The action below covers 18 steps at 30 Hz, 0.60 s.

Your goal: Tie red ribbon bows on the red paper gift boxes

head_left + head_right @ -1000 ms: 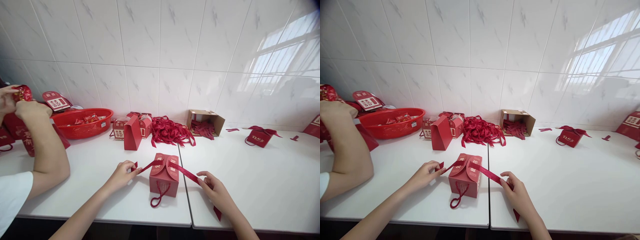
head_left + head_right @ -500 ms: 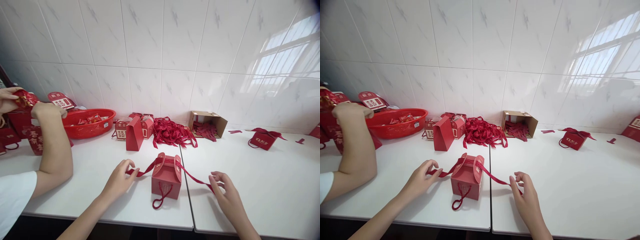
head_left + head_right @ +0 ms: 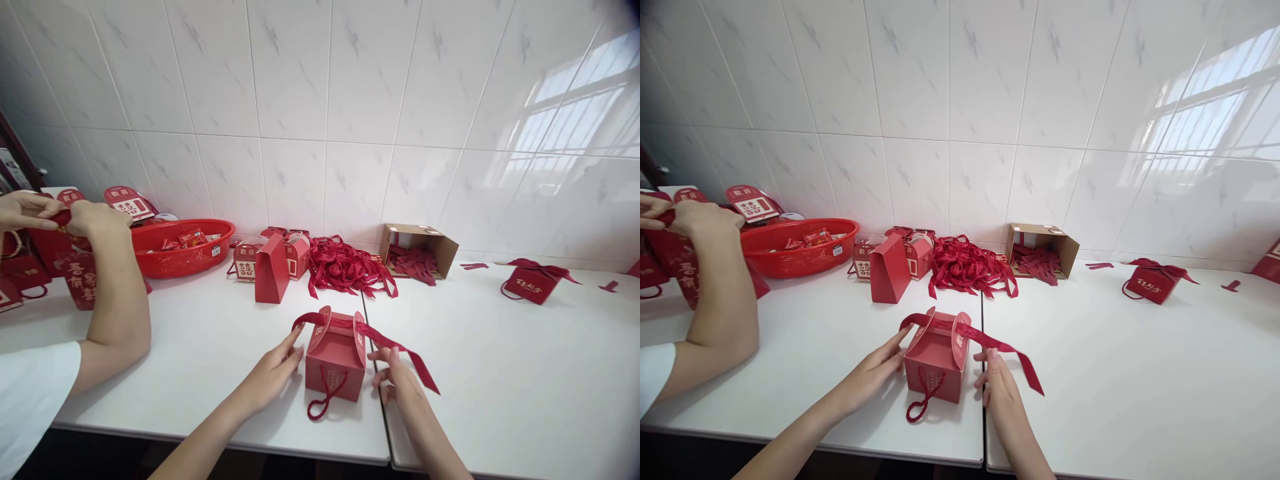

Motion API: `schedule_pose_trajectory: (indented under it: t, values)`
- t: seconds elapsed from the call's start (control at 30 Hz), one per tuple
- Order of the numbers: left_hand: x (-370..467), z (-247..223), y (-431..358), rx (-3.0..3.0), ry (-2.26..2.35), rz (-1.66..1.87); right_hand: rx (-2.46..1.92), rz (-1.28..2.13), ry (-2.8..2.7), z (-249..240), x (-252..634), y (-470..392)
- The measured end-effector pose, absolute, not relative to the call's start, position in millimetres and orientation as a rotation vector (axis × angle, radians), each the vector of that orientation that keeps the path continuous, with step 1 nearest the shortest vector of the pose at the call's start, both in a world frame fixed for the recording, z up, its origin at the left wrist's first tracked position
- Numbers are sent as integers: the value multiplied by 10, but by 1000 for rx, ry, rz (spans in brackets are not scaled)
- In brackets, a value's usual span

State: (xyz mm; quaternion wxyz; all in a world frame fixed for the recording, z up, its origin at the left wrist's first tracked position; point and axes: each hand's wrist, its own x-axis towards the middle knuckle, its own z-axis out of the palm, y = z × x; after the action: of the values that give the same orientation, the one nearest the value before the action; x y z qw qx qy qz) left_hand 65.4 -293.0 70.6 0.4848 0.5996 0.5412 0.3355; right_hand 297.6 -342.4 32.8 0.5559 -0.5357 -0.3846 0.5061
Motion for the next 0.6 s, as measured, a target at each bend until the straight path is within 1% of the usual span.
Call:
schedule_pose_trajectory:
  t: [0.07, 0.13, 0.2, 0.27, 0.43, 0.6]
  values:
    - [691, 697, -2885, 1097, 1193, 938, -993, 1347, -567, 356, 2963, -3380]
    - [726, 707, -2853, 746, 960, 998, -744, 1458, -311, 408, 2962, -3354]
    - [758, 705, -2828, 447, 754, 1047, -612, 1529, -128, 452, 2962, -3337]
    - [786, 680, -2809, 252, 684, 1110, -553, 1560, 10, 470, 2958, -3324]
    - [830, 618, -2792, 120, 677, 1297, -552, 1537, 210, 442, 2939, -3315]
    - [799, 722, -2797, 190, 669, 1456, -597, 1435, 164, 448, 3002, -3315]
